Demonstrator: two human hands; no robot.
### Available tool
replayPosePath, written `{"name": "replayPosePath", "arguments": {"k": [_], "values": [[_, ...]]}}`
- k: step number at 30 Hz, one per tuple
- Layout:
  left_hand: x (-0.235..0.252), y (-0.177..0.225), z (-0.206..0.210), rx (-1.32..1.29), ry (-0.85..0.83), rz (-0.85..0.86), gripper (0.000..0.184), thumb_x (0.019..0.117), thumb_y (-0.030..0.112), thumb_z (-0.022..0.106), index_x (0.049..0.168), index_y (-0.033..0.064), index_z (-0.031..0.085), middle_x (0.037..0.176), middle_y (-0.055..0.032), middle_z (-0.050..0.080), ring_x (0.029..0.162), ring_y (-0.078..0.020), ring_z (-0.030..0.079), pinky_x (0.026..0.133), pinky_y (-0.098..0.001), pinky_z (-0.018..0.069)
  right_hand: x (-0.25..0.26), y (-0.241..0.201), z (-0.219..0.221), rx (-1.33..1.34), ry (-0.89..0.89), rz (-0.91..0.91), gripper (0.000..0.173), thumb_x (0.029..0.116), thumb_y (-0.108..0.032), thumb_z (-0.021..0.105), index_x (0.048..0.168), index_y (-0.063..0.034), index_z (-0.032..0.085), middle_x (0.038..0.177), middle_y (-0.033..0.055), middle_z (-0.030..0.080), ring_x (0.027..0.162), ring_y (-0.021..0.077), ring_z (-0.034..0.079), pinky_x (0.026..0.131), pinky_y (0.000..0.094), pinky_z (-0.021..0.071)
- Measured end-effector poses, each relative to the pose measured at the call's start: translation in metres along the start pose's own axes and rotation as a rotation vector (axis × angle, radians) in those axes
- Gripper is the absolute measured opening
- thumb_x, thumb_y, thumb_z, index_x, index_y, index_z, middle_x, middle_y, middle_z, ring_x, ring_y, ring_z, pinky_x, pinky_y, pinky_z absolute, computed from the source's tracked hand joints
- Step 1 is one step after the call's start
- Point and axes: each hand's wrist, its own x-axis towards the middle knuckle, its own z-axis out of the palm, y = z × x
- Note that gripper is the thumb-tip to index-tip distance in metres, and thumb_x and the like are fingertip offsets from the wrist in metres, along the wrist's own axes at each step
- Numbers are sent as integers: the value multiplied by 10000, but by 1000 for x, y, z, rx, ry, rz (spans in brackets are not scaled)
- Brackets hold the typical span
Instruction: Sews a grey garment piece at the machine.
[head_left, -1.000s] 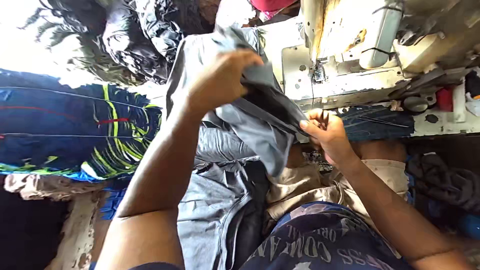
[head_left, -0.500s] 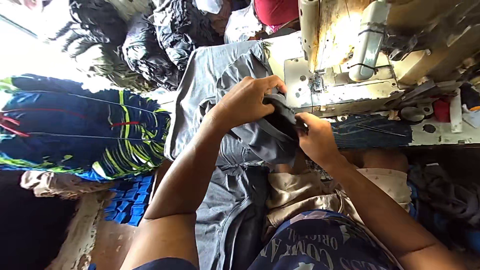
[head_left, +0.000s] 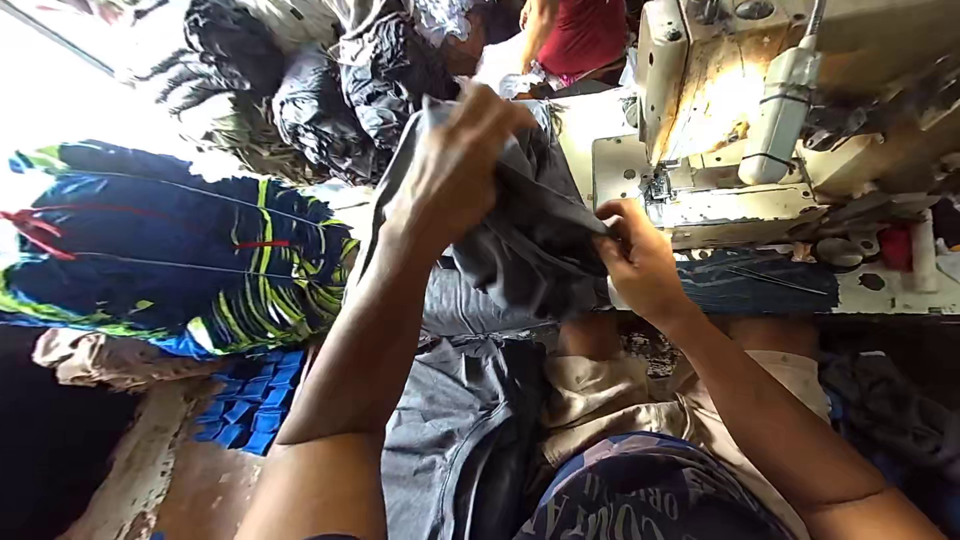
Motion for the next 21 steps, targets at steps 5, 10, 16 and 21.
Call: {"name": "replayPosePath", "arguments": {"k": [5, 10, 16, 21], "values": [[-5, 0, 63, -497, -384, 178, 503, 840, 189, 819, 1307, 191, 633, 943, 17, 685, 808, -101, 652, 742, -322, 576, -44, 49, -4, -309, 72, 63, 463, 919, -111, 672, 1361, -59, 546, 725, 61, 631, 572, 224, 607, 526, 450, 530], [-1, 21, 73, -643, -305, 275, 232, 958, 281, 728, 1155, 161, 756, 1067, 60, 758, 982, 0, 692, 893, -231, 578, -45, 55, -6, -355, 175, -101, 352, 1011, -223, 654, 1341, -100, 669, 1000, 113, 699, 816, 229, 698, 650, 414, 576], [2, 33, 69, -560, -164, 148, 140, 974, 257, 701, 1034, 148, 765, 965, 52, 745, 900, -6, 677, 832, -250, 555, -48, 59, -31, 192, 327, 161, 169, 1033, -211, 633, 1027, -80, 738, 892, 20, 744, 558, 65, 602, 462, 219, 490], [2, 38, 72, -597, -125, 51, 157, 967, 304, 714, 1020, 162, 756, 927, 73, 735, 854, 8, 668, 790, -246, 554, -62, 58, -44, -94, 444, 87, 172, 1029, -173, 621, 1103, -45, 708, 1013, 59, 695, 749, 100, 637, 613, 254, 538]]}}
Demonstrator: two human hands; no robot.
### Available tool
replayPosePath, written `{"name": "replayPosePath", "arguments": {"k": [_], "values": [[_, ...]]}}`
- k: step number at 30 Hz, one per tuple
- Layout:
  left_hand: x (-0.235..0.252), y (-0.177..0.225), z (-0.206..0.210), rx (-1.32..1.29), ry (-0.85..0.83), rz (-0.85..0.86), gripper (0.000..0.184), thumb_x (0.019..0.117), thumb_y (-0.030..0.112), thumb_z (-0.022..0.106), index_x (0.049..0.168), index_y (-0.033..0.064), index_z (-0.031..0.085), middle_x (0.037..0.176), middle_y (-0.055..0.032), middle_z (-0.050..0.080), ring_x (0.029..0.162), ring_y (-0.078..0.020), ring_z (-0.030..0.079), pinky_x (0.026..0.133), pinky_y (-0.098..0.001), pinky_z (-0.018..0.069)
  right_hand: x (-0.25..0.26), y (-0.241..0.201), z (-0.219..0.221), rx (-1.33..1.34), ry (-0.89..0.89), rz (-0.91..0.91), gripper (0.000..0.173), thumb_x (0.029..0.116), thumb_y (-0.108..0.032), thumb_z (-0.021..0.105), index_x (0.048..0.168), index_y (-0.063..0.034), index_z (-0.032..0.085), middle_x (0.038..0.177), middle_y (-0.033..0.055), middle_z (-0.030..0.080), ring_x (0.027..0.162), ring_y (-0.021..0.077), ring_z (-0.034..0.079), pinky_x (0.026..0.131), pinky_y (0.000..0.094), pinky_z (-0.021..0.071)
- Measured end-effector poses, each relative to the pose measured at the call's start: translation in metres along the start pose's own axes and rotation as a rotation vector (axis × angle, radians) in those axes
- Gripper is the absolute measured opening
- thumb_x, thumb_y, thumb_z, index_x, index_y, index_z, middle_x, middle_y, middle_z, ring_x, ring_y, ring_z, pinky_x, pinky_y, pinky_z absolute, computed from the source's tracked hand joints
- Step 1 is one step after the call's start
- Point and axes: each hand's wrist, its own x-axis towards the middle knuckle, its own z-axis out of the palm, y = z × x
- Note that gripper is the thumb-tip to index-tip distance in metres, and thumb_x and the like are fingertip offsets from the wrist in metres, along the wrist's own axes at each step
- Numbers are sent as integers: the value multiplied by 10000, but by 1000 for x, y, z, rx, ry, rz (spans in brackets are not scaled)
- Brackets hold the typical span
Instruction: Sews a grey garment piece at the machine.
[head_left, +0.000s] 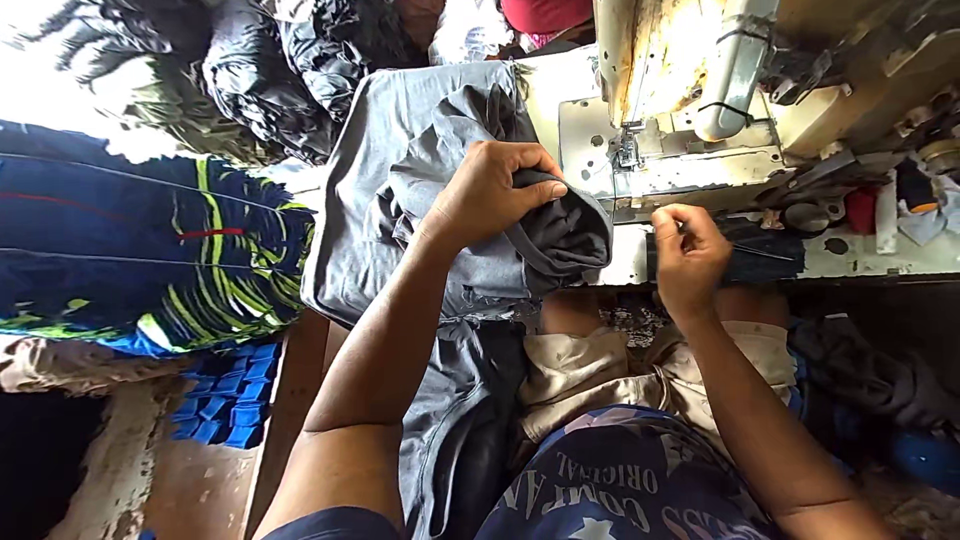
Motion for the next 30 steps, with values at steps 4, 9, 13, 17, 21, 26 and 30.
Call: {"name": "replayPosePath", "arguments": {"k": [4, 9, 13, 17, 21, 26, 30], "values": [[10, 5, 8, 39, -30, 22, 178, 989, 320, 673, 1002, 151, 729, 887, 59, 704, 820, -12, 644, 759, -266, 523, -4, -12, 22, -122, -195, -135, 512, 934, -271, 774, 1376, -60, 623, 1224, 119, 691, 952, 201, 702, 769, 388, 603], [13, 6, 14, 203, 39, 15, 191, 1020, 274, 615, 1052, 112, 710, 1015, -41, 615, 997, -153, 601, 898, -337, 507, -1, -6, 17, 356, -295, 183, 145, 1038, -181, 620, 1099, -82, 707, 804, 43, 675, 528, 97, 563, 461, 248, 497], [13, 6, 38, 90, 190, -52, 129, 973, 225, 650, 995, 113, 709, 1201, -42, 622, 1187, -141, 571, 1014, -319, 487, -4, -7, 3, 522, -369, 342, 170, 1055, -250, 593, 1052, -113, 694, 677, 29, 563, 395, 87, 384, 350, 233, 369], [17, 14, 65, -85, 317, -172, 131, 982, 186, 584, 994, 115, 693, 991, 10, 702, 942, -82, 661, 831, -341, 545, -6, -5, -3, 443, -386, 354, 167, 1037, -237, 607, 1039, -117, 724, 936, 31, 650, 486, 93, 453, 414, 233, 410], [25, 16, 76, -35, 335, -176, 131, 1007, 179, 566, 1035, 97, 664, 863, -9, 671, 770, -90, 640, 706, -320, 537, -6, -11, -9, 489, -418, 367, 180, 1061, -212, 567, 997, -85, 678, 665, 45, 557, 421, 103, 413, 379, 243, 379], [40, -4, 72, 77, 253, -52, 157, 990, 248, 671, 1029, 101, 710, 948, -3, 730, 893, -66, 688, 833, -301, 565, -3, -5, -7, 491, -388, 378, 148, 1038, -143, 589, 1007, -43, 692, 677, 65, 584, 448, 124, 460, 395, 265, 405], [50, -25, 83, 161, 180, -45, 197, 1007, 295, 638, 1049, 122, 723, 1012, -18, 721, 966, -130, 691, 876, -391, 573, 0, 2, -3, 515, -348, 397, 153, 989, -76, 612, 1119, -47, 688, 675, 62, 568, 453, 130, 459, 386, 263, 399]]}}
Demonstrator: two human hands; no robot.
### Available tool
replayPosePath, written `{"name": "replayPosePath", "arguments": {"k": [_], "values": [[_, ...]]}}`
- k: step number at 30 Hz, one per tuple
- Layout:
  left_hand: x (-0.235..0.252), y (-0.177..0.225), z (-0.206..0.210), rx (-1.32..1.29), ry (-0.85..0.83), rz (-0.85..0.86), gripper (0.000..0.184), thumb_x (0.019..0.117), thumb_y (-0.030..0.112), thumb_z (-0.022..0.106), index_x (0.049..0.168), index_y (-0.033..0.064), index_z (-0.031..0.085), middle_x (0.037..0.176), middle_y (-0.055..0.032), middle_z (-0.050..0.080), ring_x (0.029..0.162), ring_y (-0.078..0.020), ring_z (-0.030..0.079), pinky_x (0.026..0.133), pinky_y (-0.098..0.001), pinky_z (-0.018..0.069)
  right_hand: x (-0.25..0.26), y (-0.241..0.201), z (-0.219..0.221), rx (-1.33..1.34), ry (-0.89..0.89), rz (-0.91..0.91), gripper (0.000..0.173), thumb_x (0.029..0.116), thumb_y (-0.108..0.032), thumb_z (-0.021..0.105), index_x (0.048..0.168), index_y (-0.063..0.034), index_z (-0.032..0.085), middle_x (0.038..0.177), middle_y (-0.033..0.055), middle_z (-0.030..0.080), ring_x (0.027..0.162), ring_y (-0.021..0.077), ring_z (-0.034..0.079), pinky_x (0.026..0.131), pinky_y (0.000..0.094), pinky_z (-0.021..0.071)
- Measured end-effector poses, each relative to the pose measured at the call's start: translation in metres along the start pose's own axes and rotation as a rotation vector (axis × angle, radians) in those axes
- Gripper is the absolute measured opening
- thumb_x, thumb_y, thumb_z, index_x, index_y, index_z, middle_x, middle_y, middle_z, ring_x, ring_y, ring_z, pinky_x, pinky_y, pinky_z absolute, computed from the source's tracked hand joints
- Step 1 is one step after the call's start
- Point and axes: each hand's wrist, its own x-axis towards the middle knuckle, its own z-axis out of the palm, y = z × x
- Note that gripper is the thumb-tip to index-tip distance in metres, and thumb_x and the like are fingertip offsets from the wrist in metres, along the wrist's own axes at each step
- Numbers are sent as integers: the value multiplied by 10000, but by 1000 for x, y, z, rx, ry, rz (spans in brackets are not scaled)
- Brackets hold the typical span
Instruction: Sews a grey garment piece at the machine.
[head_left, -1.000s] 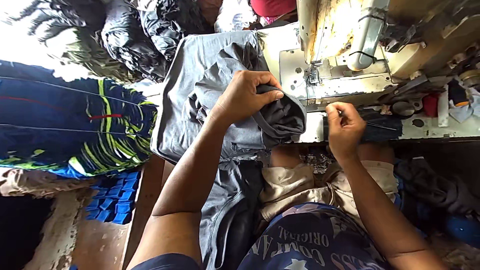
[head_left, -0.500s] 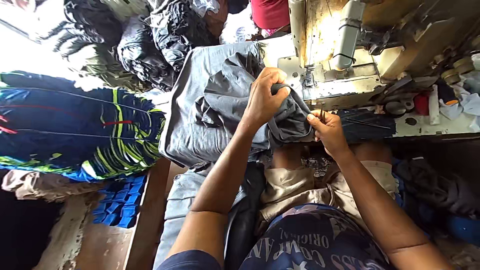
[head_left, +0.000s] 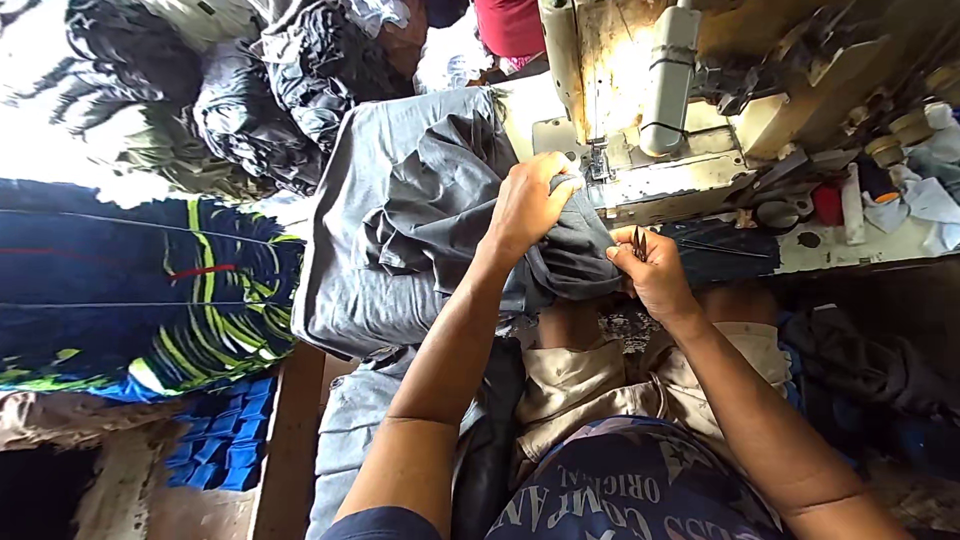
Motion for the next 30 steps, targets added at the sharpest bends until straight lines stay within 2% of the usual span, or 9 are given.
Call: {"name": "replayPosePath", "arguments": {"k": [3, 5, 8, 12, 16, 19, 22, 24, 30], "values": [[5, -2, 3, 54, -16, -25, 218, 1010, 325, 622, 1041, 135, 725, 1012, -24, 689, 953, -164, 674, 826, -421, 567, 5, 0, -2, 32, 22, 5, 310, 938, -43, 639, 1244, -97, 625, 633, 50, 469, 445, 141, 411, 382, 273, 374], [9, -4, 4, 58, -18, -52, 215, 1003, 330, 626, 1037, 146, 731, 1007, -17, 682, 947, -164, 668, 812, -423, 563, 8, -3, 0, 61, 20, 1, 352, 924, -27, 636, 1266, -108, 609, 619, 46, 444, 444, 135, 401, 389, 269, 374], [23, -10, 3, 48, -39, -93, 209, 993, 337, 630, 1038, 166, 742, 1049, -19, 705, 994, -178, 681, 843, -466, 564, 16, -7, 2, 106, 29, -26, 300, 917, -6, 620, 1207, -70, 653, 622, 39, 456, 454, 122, 405, 399, 261, 380], [53, -13, 6, 34, -56, -120, 202, 944, 300, 665, 1061, 165, 759, 1136, -38, 723, 1112, -221, 673, 920, -538, 533, 32, -12, 0, 124, 86, -38, 193, 938, 6, 613, 1103, -26, 710, 657, 50, 580, 448, 101, 449, 377, 245, 389], [76, -19, 17, -54, -11, -78, 258, 856, 256, 709, 1064, 103, 716, 1054, -63, 736, 1072, -183, 687, 918, -484, 538, 43, -16, -1, 112, 153, -42, 206, 944, 12, 600, 1110, -38, 713, 667, 49, 578, 416, 91, 412, 343, 236, 357], [79, -26, 18, -167, -22, -40, 233, 871, 233, 731, 1067, 110, 712, 1010, -26, 734, 1017, -121, 690, 902, -429, 558, 40, -15, -1, 127, 156, -38, 216, 952, 9, 590, 1122, -31, 718, 660, 58, 576, 414, 99, 416, 348, 243, 371], [78, -31, 20, -169, -35, -14, 217, 903, 247, 712, 1075, 115, 715, 1011, -23, 733, 1032, -122, 686, 922, -429, 551, 34, -16, 0, 118, 167, -37, 222, 952, 4, 593, 1125, -27, 730, 670, 70, 597, 428, 109, 437, 364, 254, 390], [78, -32, 22, -169, -28, -7, 207, 899, 251, 710, 1057, 117, 714, 1004, -25, 730, 1028, -130, 686, 911, -440, 551, 33, -17, 3, 102, 185, -59, 218, 945, 11, 598, 1111, -26, 734, 668, 61, 599, 432, 102, 442, 367, 247, 391], [84, -30, 20, -253, 11, 31, 247, 848, 178, 743, 1075, 86, 709, 1020, -25, 738, 1020, -93, 691, 922, -384, 560, 38, -17, 7, 67, 214, -103, 209, 942, 15, 598, 1094, -32, 733, 689, 45, 598, 436, 87, 441, 355, 228, 376]]}}
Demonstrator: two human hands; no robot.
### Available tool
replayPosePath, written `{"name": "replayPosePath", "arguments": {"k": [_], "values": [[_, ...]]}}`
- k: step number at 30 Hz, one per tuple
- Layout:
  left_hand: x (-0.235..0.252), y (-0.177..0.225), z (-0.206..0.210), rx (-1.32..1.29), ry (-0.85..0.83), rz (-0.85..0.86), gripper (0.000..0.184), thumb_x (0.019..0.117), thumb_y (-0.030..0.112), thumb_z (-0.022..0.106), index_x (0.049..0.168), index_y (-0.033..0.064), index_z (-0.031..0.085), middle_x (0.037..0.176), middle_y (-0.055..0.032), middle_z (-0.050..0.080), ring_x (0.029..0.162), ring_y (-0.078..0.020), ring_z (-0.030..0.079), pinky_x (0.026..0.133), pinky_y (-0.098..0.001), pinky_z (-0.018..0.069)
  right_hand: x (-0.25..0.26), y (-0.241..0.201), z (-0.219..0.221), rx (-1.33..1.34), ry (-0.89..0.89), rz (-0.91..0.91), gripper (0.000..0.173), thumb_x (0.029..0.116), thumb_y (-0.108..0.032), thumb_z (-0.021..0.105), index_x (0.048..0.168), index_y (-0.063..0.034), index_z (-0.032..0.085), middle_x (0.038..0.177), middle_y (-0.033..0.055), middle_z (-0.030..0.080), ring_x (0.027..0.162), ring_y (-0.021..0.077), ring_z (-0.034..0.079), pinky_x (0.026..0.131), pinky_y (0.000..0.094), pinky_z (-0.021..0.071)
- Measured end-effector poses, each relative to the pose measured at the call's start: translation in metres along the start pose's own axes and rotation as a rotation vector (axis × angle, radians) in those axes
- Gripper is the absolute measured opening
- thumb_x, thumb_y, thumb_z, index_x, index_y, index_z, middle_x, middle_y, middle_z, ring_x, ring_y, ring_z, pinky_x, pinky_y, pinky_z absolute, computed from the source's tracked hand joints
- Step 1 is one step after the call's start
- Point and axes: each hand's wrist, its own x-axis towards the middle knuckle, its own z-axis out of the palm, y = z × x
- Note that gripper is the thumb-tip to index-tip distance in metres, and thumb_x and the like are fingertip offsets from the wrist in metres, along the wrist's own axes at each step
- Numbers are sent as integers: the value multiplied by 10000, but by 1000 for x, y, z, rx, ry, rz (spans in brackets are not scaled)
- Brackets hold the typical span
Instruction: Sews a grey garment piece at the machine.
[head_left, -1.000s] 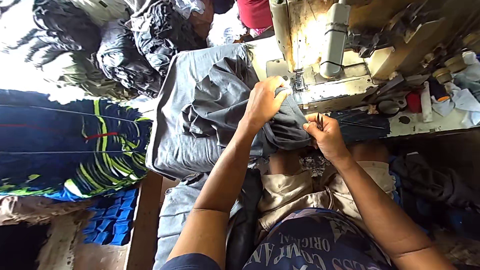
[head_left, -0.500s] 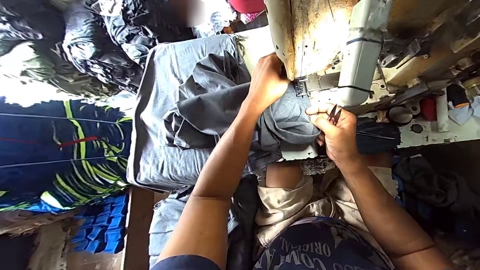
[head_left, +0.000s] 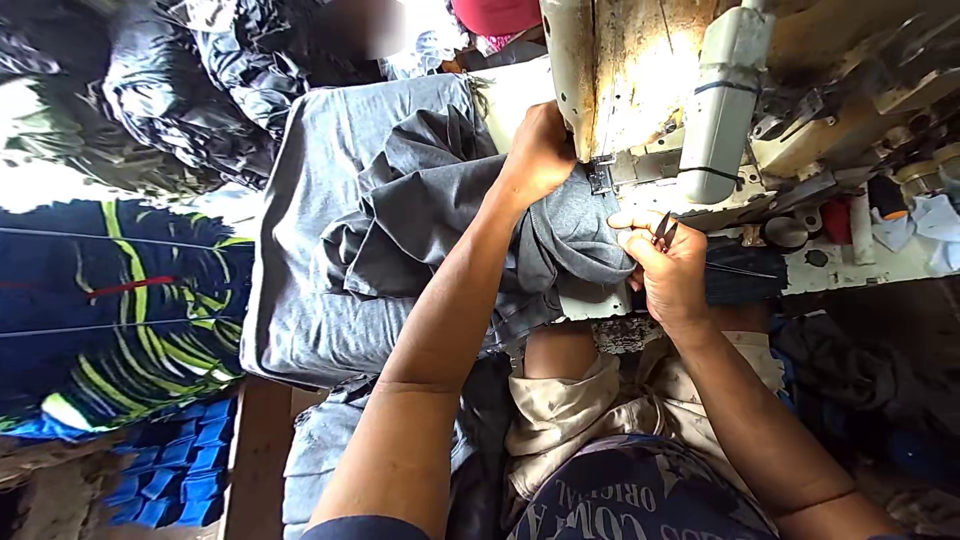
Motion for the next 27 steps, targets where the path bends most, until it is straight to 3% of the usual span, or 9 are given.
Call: {"name": "replayPosePath", "arguments": {"k": [6, 11, 17, 23, 27], "values": [[-3, -2, 0, -45, -22, 7, 257, 868, 218, 761, 1087, 94, 708, 1008, -8, 736, 1008, -74, 687, 912, -368, 562, -5, -3, -7, 33, -8, 36, 224, 949, 14, 591, 1118, -21, 734, 666, 63, 595, 426, 103, 444, 359, 247, 394], [1, 0, -2, -123, -14, 109, 217, 867, 108, 742, 1070, 42, 703, 990, -8, 737, 982, -7, 680, 908, -247, 555, -2, -1, -6, 62, -26, 62, 239, 958, 17, 579, 1135, -35, 731, 681, 62, 596, 421, 89, 425, 351, 234, 374], [4, 2, -5, -191, -29, 148, 231, 842, 61, 750, 1063, 18, 697, 988, 6, 733, 971, 34, 668, 909, -191, 543, 0, 0, -6, 56, -19, 54, 229, 963, -1, 584, 1136, -47, 727, 660, 49, 567, 405, 86, 400, 340, 235, 360], [2, -6, 0, -57, -5, 90, 202, 875, 134, 732, 1061, 57, 715, 1003, -31, 739, 1006, -54, 685, 928, -309, 553, -2, 1, -6, 48, -13, 32, 232, 963, 1, 584, 1137, -42, 732, 653, 52, 573, 407, 88, 405, 346, 239, 365], [1, -4, 0, -32, -6, 75, 227, 871, 144, 732, 1078, 51, 713, 1014, -41, 741, 1011, -68, 688, 936, -333, 549, -4, 0, -6, 39, -16, 41, 233, 973, -16, 582, 1148, -57, 730, 649, 52, 564, 404, 91, 402, 342, 239, 357]]}}
